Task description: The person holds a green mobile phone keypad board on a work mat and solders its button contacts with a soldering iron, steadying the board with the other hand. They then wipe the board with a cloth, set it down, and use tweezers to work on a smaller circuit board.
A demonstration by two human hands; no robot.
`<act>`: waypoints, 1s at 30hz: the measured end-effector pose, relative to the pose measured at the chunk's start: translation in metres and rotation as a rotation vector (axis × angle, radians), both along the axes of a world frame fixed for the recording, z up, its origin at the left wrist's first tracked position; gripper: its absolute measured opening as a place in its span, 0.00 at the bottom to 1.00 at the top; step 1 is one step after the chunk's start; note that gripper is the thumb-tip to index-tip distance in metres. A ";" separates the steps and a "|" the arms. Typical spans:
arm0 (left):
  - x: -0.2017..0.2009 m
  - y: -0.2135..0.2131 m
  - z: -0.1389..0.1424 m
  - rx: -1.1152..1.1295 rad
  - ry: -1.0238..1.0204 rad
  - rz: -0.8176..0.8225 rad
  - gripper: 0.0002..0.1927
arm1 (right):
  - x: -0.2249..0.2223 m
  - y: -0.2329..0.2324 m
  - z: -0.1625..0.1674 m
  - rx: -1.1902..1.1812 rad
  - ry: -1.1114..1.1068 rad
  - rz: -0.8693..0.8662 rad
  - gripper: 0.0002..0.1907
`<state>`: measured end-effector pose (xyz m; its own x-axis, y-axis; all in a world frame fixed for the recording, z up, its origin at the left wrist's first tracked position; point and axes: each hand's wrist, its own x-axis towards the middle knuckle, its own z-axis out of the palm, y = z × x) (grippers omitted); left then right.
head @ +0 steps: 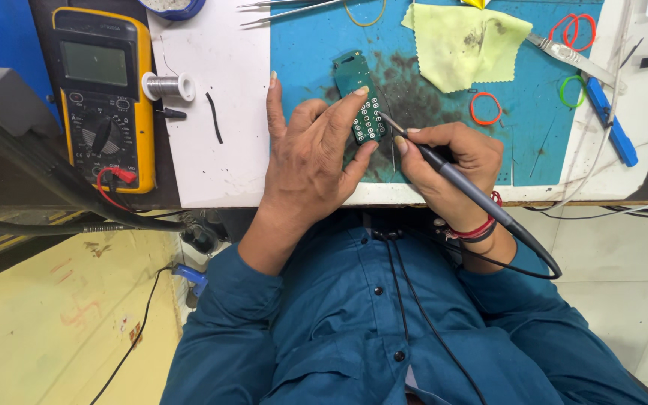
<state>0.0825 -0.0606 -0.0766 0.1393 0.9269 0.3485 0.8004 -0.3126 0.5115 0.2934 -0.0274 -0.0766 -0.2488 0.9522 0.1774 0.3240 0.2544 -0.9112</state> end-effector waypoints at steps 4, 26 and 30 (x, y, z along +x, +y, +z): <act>-0.001 0.000 -0.001 0.001 0.001 -0.002 0.38 | 0.000 0.000 0.000 0.027 -0.040 0.013 0.07; -0.001 -0.001 0.000 -0.002 -0.006 0.006 0.38 | -0.001 0.001 0.002 0.029 -0.015 0.033 0.07; -0.001 -0.001 -0.001 0.000 -0.015 0.003 0.38 | -0.001 0.000 0.001 0.025 -0.032 -0.002 0.07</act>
<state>0.0819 -0.0620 -0.0779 0.1314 0.9272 0.3507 0.7933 -0.3105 0.5237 0.2922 -0.0270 -0.0759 -0.2525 0.9481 0.1931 0.3536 0.2762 -0.8937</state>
